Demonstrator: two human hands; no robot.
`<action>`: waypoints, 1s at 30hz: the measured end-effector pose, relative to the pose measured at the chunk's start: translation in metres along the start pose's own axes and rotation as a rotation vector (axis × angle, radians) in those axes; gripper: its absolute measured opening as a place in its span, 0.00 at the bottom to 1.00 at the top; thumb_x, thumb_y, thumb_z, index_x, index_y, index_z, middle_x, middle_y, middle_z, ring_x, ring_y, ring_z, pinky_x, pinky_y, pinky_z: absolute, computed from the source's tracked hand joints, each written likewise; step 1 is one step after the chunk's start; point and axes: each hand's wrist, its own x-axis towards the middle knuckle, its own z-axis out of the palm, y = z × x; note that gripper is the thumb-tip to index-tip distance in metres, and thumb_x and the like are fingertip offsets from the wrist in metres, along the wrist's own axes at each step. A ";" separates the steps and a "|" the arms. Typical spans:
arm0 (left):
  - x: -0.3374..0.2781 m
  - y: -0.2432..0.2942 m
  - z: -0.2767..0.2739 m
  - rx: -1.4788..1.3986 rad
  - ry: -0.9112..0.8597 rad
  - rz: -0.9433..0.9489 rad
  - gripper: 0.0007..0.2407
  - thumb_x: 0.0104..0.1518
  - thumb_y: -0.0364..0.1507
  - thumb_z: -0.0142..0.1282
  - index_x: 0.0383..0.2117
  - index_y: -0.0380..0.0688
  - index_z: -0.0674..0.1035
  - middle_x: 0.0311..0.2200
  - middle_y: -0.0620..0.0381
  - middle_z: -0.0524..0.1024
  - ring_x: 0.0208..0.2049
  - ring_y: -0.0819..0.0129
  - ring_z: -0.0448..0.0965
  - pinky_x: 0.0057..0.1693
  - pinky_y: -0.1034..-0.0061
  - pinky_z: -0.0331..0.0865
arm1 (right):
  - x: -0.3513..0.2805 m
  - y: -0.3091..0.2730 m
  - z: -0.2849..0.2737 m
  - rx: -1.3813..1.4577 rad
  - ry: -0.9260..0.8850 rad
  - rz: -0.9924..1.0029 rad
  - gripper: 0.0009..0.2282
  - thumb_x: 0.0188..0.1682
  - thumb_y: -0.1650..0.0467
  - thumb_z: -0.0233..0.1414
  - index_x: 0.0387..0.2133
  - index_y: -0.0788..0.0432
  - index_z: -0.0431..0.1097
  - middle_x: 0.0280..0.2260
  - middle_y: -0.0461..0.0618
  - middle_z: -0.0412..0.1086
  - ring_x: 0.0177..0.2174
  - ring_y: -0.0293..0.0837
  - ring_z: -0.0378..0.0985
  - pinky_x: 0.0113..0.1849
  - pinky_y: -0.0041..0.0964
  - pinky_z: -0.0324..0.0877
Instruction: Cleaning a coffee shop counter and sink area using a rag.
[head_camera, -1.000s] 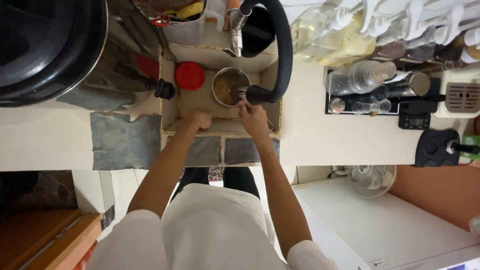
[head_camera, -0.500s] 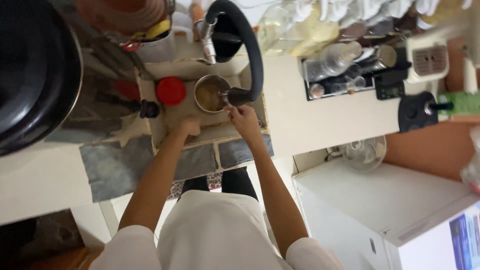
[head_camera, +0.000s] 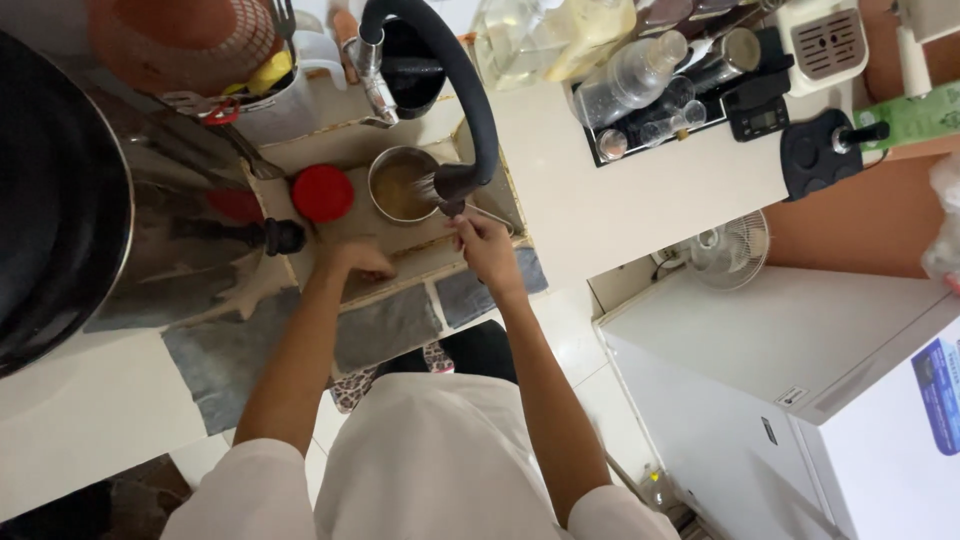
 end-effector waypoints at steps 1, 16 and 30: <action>0.013 -0.015 0.002 -0.102 -0.015 0.114 0.14 0.55 0.36 0.61 0.20 0.37 0.80 0.20 0.54 0.77 0.22 0.65 0.73 0.35 0.67 0.67 | 0.001 0.007 0.000 -0.002 0.002 -0.022 0.13 0.58 0.66 0.49 0.36 0.62 0.80 0.19 0.41 0.69 0.17 0.29 0.63 0.21 0.28 0.60; -0.046 0.050 -0.050 -1.259 0.530 0.588 0.05 0.63 0.25 0.57 0.36 0.34 0.77 0.34 0.50 0.80 0.36 0.65 0.82 0.43 0.71 0.77 | 0.005 -0.011 -0.043 -0.038 -0.060 0.025 0.13 0.57 0.64 0.49 0.36 0.61 0.80 0.18 0.42 0.68 0.18 0.31 0.64 0.22 0.30 0.60; 0.010 0.075 -0.028 -1.403 0.743 0.614 0.08 0.64 0.25 0.58 0.44 0.33 0.79 0.37 0.50 0.79 0.35 0.68 0.81 0.43 0.75 0.77 | 0.014 0.023 -0.039 -0.041 -0.123 -0.048 0.14 0.57 0.65 0.50 0.34 0.63 0.79 0.20 0.43 0.71 0.21 0.33 0.69 0.25 0.33 0.64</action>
